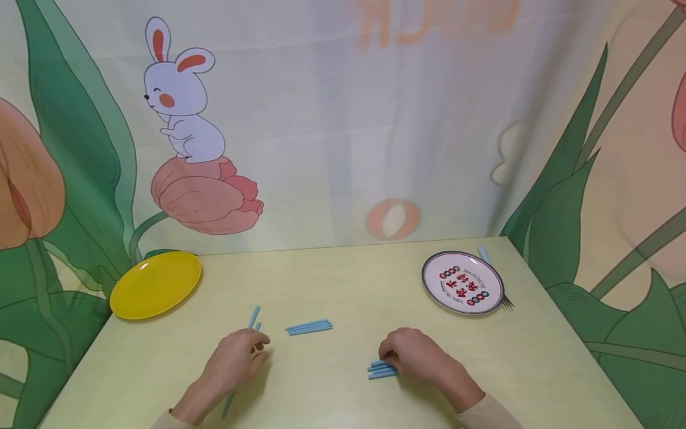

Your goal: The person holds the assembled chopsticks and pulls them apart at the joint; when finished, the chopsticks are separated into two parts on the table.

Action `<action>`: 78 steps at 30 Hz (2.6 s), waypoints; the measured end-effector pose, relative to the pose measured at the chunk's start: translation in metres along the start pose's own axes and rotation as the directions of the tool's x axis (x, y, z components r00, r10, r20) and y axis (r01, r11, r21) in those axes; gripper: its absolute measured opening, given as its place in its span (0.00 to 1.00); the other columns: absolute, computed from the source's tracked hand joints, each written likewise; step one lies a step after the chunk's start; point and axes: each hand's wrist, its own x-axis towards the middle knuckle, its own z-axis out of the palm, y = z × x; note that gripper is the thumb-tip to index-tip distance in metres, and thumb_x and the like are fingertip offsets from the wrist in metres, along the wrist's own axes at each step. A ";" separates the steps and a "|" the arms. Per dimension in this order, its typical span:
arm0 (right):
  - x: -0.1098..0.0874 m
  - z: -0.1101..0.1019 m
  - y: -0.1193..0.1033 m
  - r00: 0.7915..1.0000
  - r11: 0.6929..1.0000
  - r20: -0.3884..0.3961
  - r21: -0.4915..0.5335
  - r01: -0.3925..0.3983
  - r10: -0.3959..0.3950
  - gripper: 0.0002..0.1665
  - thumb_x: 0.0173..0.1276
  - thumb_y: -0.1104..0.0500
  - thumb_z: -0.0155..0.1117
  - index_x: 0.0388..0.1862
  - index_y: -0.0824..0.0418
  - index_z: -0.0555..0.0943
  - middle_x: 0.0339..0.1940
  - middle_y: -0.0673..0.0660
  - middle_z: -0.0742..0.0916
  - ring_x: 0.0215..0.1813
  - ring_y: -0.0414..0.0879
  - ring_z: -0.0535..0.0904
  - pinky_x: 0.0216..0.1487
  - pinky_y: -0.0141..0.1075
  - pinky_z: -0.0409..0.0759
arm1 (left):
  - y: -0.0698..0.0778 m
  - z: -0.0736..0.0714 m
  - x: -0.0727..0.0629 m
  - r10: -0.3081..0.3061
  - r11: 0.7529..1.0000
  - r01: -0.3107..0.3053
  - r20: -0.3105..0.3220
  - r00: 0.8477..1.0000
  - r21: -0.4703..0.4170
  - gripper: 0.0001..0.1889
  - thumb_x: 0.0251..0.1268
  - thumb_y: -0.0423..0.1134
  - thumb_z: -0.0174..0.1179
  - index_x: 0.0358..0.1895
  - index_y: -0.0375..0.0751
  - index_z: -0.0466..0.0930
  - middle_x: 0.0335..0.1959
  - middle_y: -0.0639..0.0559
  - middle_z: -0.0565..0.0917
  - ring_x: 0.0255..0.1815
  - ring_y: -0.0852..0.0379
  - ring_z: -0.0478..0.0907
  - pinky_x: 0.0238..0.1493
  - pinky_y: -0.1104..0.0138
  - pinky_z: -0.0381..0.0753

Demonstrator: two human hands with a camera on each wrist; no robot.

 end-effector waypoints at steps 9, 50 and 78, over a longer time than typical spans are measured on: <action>0.002 0.000 0.001 1.000 1.000 0.006 0.002 -0.002 0.002 0.09 0.58 0.66 0.70 0.28 0.51 0.86 0.29 0.39 0.85 0.33 0.30 0.75 0.38 0.31 0.78 | -0.003 -0.002 -0.008 -0.083 0.996 0.084 0.059 0.995 -0.006 0.04 0.52 0.35 0.70 0.32 0.43 0.86 0.27 0.57 0.80 0.30 0.60 0.74 0.33 0.63 0.76; 0.003 0.000 0.000 0.999 0.999 0.043 0.024 -0.023 0.022 0.09 0.57 0.66 0.71 0.28 0.51 0.87 0.28 0.39 0.85 0.32 0.30 0.75 0.37 0.32 0.78 | -0.012 0.007 -0.033 -0.136 0.990 0.137 0.021 0.990 -0.042 0.08 0.51 0.30 0.69 0.37 0.38 0.83 0.33 0.51 0.79 0.35 0.55 0.75 0.39 0.59 0.76; 0.006 0.000 0.000 0.996 0.999 0.076 0.037 -0.039 0.037 0.09 0.57 0.68 0.70 0.29 0.54 0.90 0.29 0.43 0.87 0.34 0.31 0.77 0.38 0.31 0.79 | -0.016 0.002 -0.032 -0.238 0.970 0.241 0.094 0.967 -0.016 0.08 0.54 0.32 0.68 0.34 0.36 0.79 0.26 0.51 0.75 0.28 0.56 0.73 0.30 0.62 0.76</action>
